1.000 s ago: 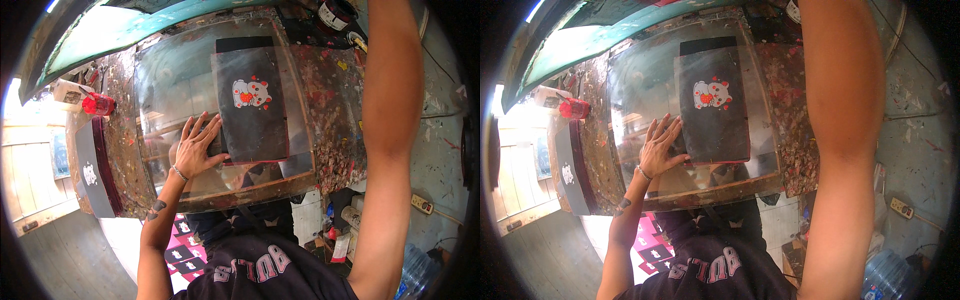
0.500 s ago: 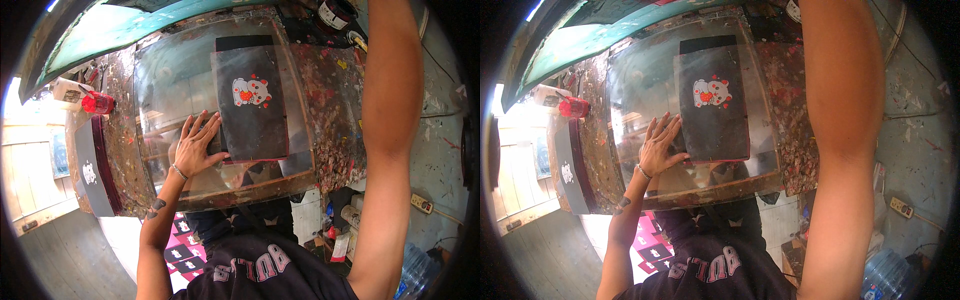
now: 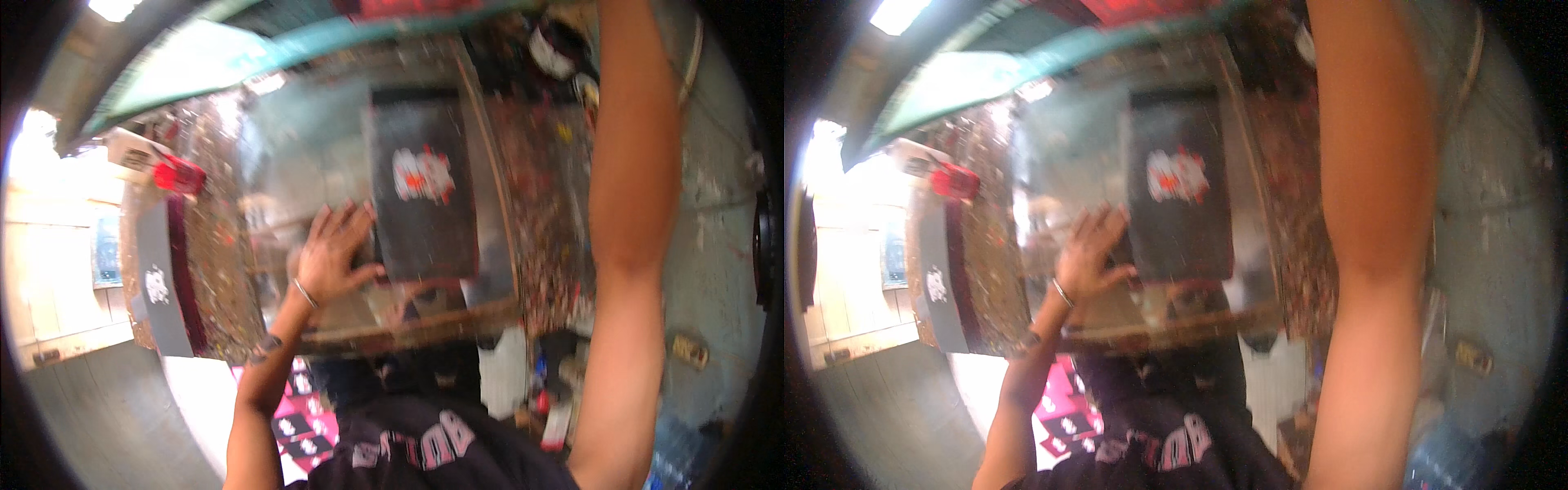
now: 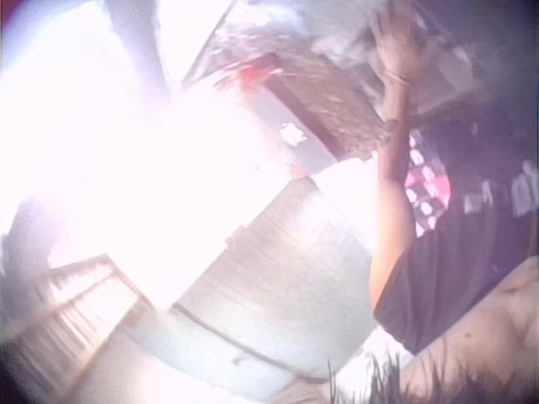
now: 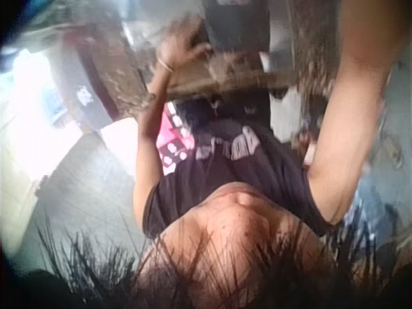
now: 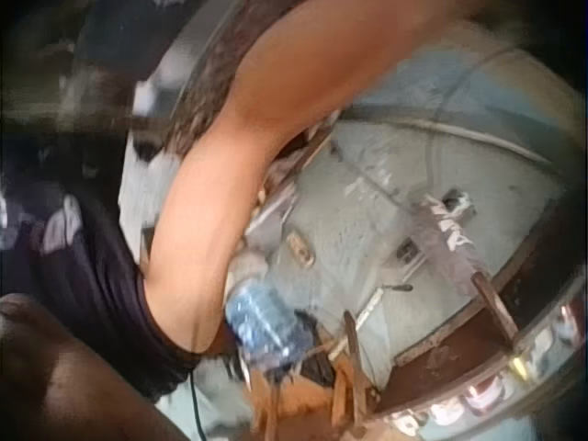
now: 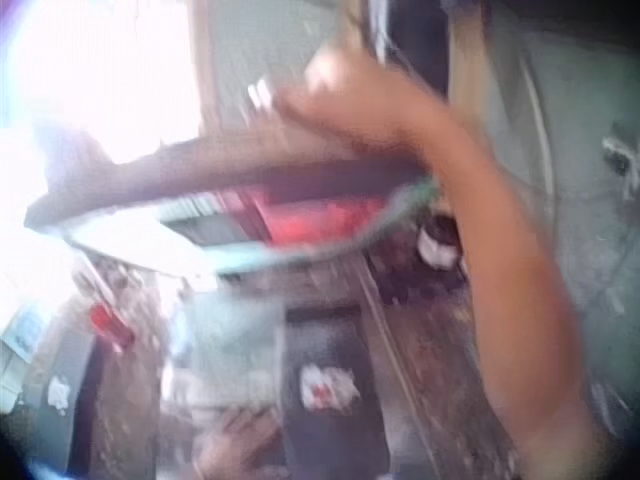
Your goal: The person performs screen printing on rectangular cards using a squeegee to apply red ink through a mesh screen. They repeatedly place cards under the screen, pull ink across, and stack the printed cards on the floor.
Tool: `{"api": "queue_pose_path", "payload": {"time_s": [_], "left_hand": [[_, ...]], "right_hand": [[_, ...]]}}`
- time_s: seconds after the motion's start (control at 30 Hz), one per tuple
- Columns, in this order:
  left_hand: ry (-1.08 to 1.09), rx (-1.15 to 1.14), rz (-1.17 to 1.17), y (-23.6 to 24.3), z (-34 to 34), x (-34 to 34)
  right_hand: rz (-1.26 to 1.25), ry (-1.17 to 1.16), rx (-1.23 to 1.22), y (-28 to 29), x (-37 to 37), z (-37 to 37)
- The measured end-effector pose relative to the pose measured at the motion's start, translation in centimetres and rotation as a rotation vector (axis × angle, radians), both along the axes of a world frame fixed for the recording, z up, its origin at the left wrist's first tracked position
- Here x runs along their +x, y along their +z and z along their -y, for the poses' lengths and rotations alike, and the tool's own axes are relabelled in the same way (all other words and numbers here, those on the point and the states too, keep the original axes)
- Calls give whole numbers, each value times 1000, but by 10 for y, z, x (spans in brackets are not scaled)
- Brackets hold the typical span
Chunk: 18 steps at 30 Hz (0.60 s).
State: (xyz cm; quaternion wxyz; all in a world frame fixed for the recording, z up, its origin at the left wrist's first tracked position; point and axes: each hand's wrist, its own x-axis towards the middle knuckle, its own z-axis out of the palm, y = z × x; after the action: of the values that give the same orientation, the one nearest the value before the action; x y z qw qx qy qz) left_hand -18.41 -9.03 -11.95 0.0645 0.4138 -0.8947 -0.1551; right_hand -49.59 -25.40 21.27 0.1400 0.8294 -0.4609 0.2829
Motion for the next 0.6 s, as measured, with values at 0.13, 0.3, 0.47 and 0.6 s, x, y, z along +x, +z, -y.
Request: {"api": "queue_pose_path", "payload": {"time_s": [0.13, 0.3, 0.47, 0.6], "left_hand": [[4, 51, -156, -6, -5, -23], [69, -10, -722, -12, -27, -186], [118, -280, -623, 68, 2, -190], [388, -773, -443, 189, 19, -69]], "right_hand": [[49, -126, -49, 5, -2, 5], [120, -146, 57, 16, 19, -9], [20, -87, -128, -3, 7, -18], [50, -119, -55, -56, 9, -74]]}}
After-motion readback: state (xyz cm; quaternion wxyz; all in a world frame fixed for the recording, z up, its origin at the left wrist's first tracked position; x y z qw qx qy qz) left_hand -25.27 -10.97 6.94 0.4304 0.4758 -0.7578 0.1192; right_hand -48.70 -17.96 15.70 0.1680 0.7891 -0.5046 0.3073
